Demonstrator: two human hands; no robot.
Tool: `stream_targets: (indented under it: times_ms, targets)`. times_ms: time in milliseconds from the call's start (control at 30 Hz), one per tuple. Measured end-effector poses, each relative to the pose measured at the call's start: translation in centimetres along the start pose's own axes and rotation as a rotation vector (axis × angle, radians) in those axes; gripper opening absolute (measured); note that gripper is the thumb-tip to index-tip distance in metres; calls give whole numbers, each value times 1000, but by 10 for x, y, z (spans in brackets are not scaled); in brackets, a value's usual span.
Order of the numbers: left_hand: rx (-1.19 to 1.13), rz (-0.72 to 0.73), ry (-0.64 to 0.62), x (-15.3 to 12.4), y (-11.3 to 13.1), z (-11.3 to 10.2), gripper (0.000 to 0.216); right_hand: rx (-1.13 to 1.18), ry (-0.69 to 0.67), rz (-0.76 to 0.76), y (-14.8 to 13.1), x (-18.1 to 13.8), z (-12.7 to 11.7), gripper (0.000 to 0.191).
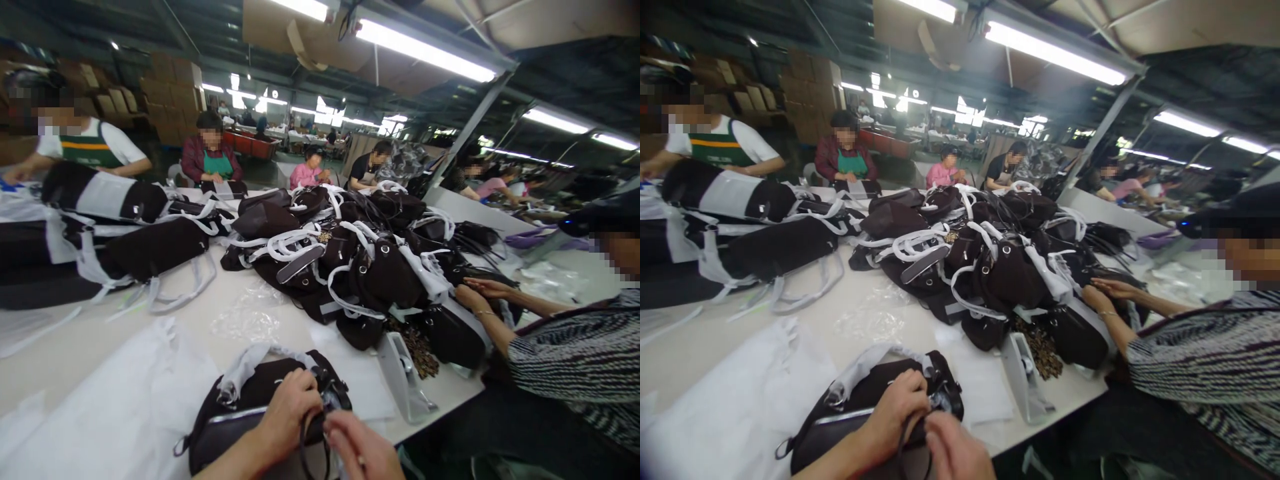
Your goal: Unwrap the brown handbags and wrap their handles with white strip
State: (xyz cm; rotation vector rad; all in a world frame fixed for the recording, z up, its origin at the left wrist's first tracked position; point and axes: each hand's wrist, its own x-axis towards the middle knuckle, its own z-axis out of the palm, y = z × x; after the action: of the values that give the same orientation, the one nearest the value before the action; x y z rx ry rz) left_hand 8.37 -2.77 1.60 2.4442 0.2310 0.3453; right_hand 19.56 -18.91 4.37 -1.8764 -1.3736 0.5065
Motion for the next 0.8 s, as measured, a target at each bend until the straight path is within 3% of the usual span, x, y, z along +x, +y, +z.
stream_targets:
  times_ms: [100,167,233,367,500,600,667,733,800]
  targets:
    - [-99,14,63,-6,1,-2,29,172,100,547,19,2,-13,41]
    - [-168,-1,101,-10,1,-4,23,354,62,764,31,6,-7,51]
    - [-185,23,78,-10,1,-7,19,519,43,880,38,11,4,55]
    - [-129,110,-31,-6,-3,-9,24,710,50,975,38,10,19,56]
    - [-193,83,-8,-7,-8,-5,28,997,-13,1112,37,1,22,60]
    - [-220,105,-26,-10,-8,-5,29,1123,94,1047,35,-1,22,53]
    - [-217,53,-65,-9,-7,-9,29,1009,142,940,27,-1,20,48]
    - [-252,-19,-115,-6,-4,-15,29,682,172,699,13,1,18,37]
    - [-309,-46,-165,-3,-3,-19,28,280,138,295,-1,3,15,21]
